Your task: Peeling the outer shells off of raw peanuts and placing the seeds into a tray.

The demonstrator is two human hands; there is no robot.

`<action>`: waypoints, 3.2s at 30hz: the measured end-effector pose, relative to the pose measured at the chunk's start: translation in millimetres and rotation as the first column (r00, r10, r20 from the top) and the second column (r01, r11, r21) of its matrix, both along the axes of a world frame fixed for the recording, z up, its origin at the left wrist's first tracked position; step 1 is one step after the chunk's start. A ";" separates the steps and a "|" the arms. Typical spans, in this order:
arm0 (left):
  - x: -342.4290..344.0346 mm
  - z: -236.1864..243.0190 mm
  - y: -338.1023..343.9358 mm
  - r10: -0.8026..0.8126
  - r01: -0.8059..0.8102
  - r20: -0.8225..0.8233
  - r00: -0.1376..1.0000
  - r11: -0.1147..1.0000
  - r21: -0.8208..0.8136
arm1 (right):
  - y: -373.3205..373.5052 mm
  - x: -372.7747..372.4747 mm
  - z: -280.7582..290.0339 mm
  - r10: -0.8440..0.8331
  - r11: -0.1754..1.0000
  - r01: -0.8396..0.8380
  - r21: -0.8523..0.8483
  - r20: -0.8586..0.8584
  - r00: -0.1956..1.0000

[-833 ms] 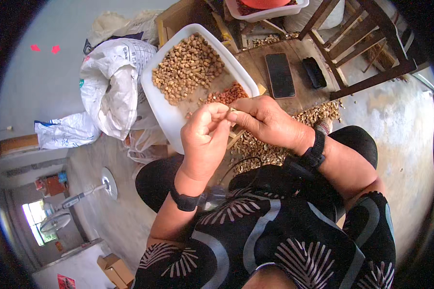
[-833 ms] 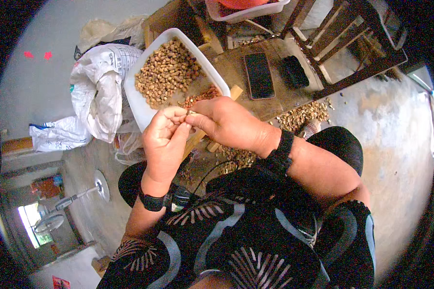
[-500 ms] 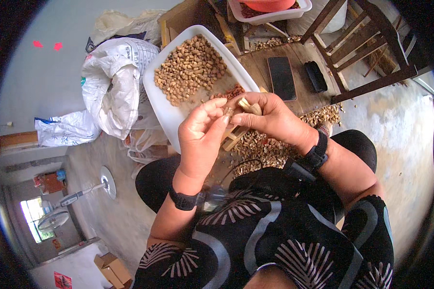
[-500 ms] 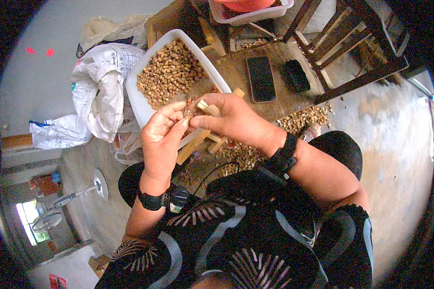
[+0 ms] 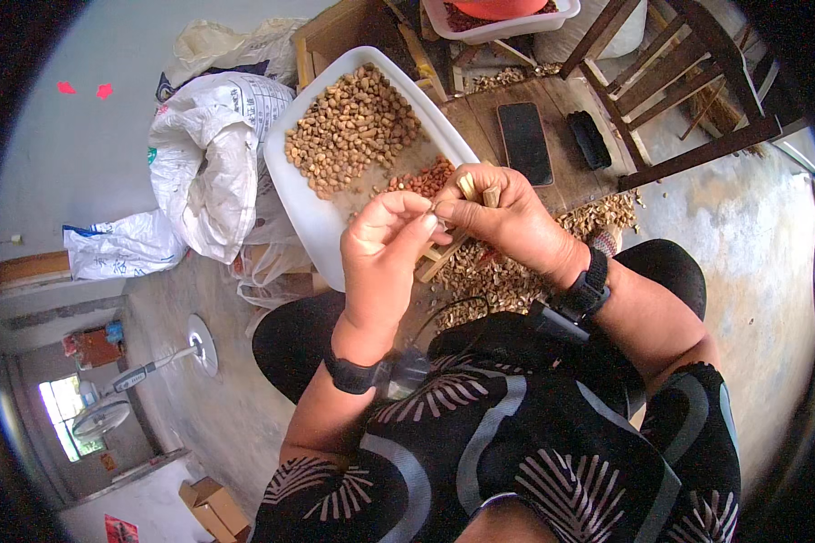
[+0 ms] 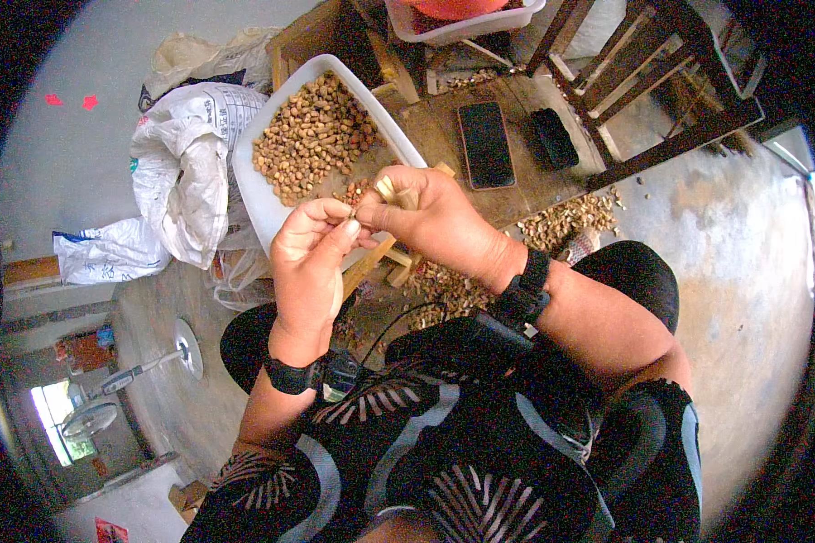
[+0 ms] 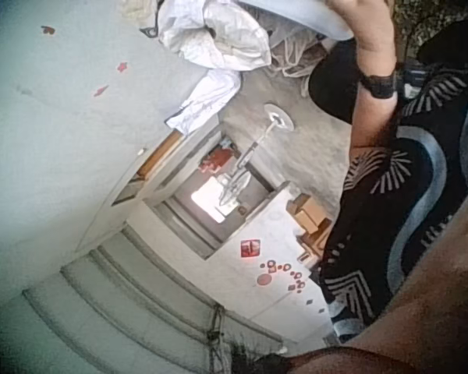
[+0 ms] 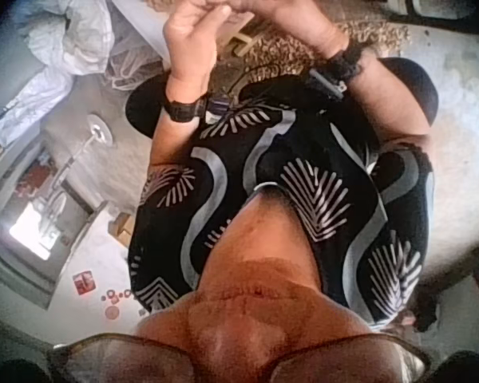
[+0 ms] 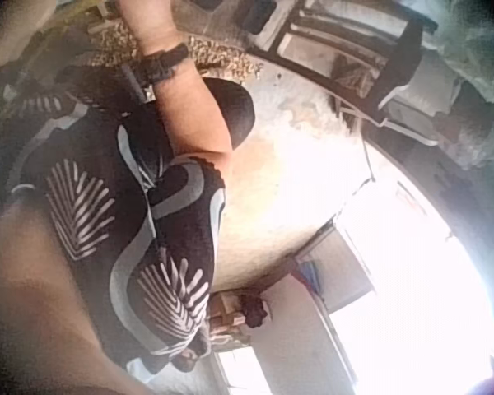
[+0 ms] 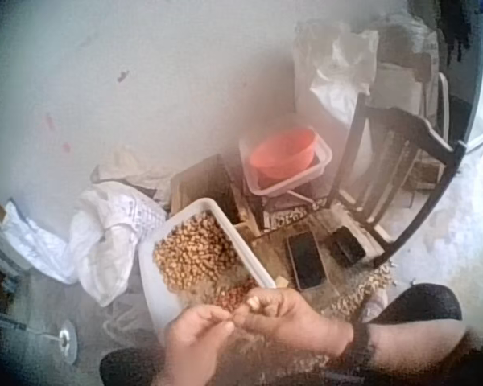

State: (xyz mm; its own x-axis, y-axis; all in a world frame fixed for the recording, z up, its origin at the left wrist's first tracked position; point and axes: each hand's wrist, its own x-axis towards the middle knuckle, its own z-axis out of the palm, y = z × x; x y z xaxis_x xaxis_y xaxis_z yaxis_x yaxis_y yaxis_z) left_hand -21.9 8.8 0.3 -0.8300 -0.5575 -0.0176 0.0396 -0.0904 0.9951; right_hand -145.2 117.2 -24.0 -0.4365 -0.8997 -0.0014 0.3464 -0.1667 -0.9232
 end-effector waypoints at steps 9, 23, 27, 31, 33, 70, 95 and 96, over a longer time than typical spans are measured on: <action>-2.8 -8.4 -6.8 -0.063 0.150 -0.197 0.978 0.872 0.465 | 3.6 -6.5 -9.4 0.025 1.000 -0.027 0.008 0.155 0.988; 24.0 -19.7 -36.4 -0.425 0.349 0.194 0.884 0.876 0.332 | 15.1 -34.4 -9.3 0.426 0.898 -0.325 0.297 -0.773 0.470; 19.9 -41.5 -69.1 -0.168 0.441 0.614 0.771 0.837 -0.324 | 19.7 -29.7 -6.0 0.338 0.936 -0.222 0.273 -0.872 0.354; -14.7 -70.6 -131.4 -0.027 0.227 0.644 0.764 0.946 -0.229 | 20.5 -31.0 -7.0 0.361 0.931 -0.208 0.301 -0.853 0.377; -28.4 -85.1 -154.1 0.015 0.215 0.643 0.766 0.936 -0.279 | 16.9 -27.8 -9.5 0.437 0.898 -0.233 0.373 -0.812 0.387; 0.6 5.0 -31.0 -0.206 0.150 0.044 0.978 0.829 0.538 | -6.3 -4.9 -11.7 0.097 0.992 -0.094 -0.079 0.027 0.995; 9.7 5.5 -14.1 -0.102 0.107 -0.038 0.994 0.856 0.506 | 11.5 -26.4 4.2 0.074 0.997 -0.071 0.026 -0.532 0.843; 10.5 4.7 -14.5 -0.091 0.101 -0.046 0.995 0.838 0.536 | 12.7 -26.8 5.5 0.145 0.989 -0.120 0.082 -0.515 0.845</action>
